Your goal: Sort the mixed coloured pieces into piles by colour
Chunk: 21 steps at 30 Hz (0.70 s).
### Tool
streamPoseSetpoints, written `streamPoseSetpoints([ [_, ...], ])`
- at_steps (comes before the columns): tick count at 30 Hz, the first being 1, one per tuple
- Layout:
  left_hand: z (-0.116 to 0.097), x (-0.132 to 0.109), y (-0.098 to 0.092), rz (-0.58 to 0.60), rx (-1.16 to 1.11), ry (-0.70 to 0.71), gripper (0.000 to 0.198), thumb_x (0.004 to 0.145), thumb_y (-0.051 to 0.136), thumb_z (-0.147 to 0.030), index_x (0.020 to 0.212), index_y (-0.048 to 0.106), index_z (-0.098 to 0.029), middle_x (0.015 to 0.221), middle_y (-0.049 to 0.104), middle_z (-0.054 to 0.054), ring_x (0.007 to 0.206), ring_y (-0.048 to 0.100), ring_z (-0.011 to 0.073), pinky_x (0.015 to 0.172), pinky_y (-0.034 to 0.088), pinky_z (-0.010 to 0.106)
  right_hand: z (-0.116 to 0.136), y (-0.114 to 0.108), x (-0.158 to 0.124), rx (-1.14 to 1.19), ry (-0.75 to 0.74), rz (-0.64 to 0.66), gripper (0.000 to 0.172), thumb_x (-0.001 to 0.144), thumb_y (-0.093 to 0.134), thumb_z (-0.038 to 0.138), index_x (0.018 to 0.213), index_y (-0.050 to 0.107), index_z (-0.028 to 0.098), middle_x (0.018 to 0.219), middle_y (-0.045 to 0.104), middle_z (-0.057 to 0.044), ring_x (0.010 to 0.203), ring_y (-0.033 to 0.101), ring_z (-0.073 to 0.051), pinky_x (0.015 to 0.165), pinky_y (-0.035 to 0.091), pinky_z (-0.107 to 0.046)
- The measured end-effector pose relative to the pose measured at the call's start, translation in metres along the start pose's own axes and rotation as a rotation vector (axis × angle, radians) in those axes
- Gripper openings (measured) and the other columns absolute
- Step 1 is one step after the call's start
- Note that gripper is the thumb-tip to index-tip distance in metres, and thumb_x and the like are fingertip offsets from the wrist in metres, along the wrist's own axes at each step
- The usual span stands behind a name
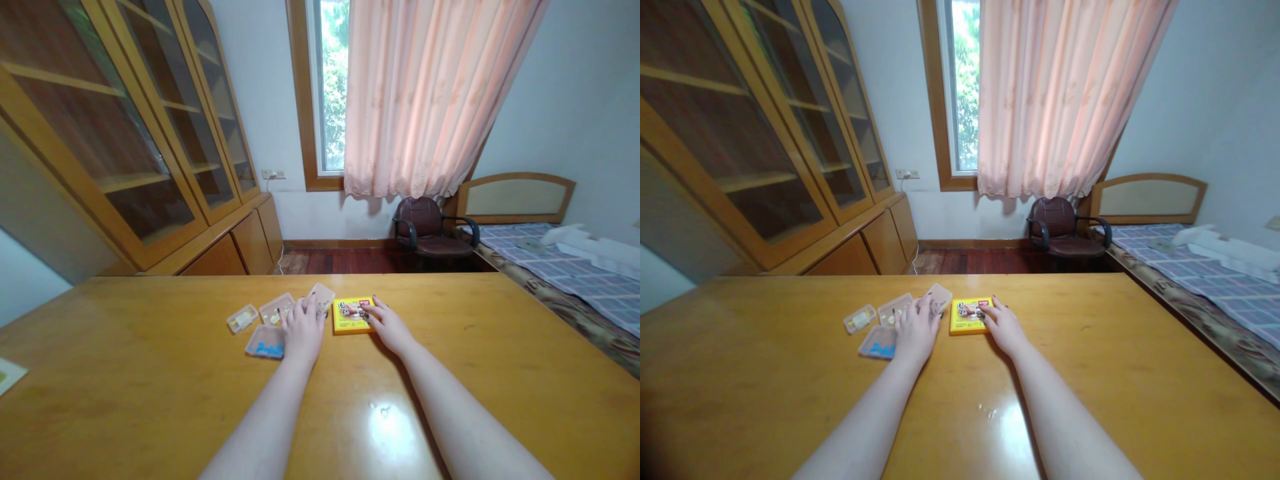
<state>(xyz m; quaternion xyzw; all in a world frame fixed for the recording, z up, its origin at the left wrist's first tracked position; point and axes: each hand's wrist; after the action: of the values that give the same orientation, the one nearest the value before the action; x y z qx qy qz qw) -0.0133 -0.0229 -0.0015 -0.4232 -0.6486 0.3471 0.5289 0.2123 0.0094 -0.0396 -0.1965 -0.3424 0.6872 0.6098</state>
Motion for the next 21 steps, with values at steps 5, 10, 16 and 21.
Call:
streamPoseSetpoints([
  [5, -0.001, -0.003, 0.013, 0.156, -0.245, 0.34, 0.05, 0.082, 0.052, -0.029, 0.131, 0.043, -0.022, 0.134, 0.043, 0.011, 0.126, 0.037, 0.0261, 0.108, 0.025, 0.047, 0.0, 0.005, -0.002, 0.189, -0.129, 0.092, 0.049, 0.09, 0.035, 0.036, 0.137, 0.039, 0.021, 0.144, 0.035, -0.008, 0.133, 0.031, -0.022, 0.111, 0.02, -0.045],
  [10, -0.003, -0.01, 0.019, 0.341, -0.394, 0.451, 0.055, 0.08, 0.055, -0.025, 0.133, 0.04, -0.032, 0.148, 0.025, 0.006, 0.134, 0.026, 0.0257, 0.108, 0.026, 0.044, 0.0, 0.009, -0.003, 0.216, -0.182, 0.095, 0.079, 0.074, 0.063, 0.035, 0.142, 0.027, 0.02, 0.148, 0.025, -0.011, 0.135, 0.025, -0.025, 0.112, 0.02, -0.045],
  [16, 0.002, -0.013, 0.032, 0.375, -0.465, 0.156, 0.088, 0.071, 0.064, -0.03, 0.143, 0.016, -0.017, 0.151, 0.007, 0.019, 0.138, 0.014, 0.0327, 0.108, 0.024, 0.049, 0.001, 0.01, -0.003, 0.201, -0.184, 0.077, 0.069, 0.074, 0.061, 0.027, 0.138, 0.035, 0.021, 0.14, 0.041, -0.011, 0.127, 0.041, -0.027, 0.108, 0.029, -0.048],
  [21, 0.01, -0.006, 0.038, 0.413, -0.593, 0.234, 0.078, 0.078, 0.054, -0.027, 0.143, 0.014, -0.016, 0.151, 0.014, 0.016, 0.139, 0.01, 0.0245, 0.112, 0.017, 0.046, -0.002, 0.013, -0.002, 0.255, -0.182, 0.032, 0.067, 0.074, 0.061, 0.026, 0.136, 0.038, 0.02, 0.139, 0.043, -0.011, 0.127, 0.041, -0.026, 0.108, 0.029, -0.047],
])
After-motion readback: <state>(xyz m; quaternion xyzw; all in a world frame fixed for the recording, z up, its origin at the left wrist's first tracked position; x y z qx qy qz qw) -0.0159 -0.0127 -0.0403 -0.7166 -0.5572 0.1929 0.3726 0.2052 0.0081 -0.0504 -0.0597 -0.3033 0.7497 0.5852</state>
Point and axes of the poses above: each hand's wrist, its own x-axis towards the middle knuckle, its own y-axis out of the palm, z = x × y
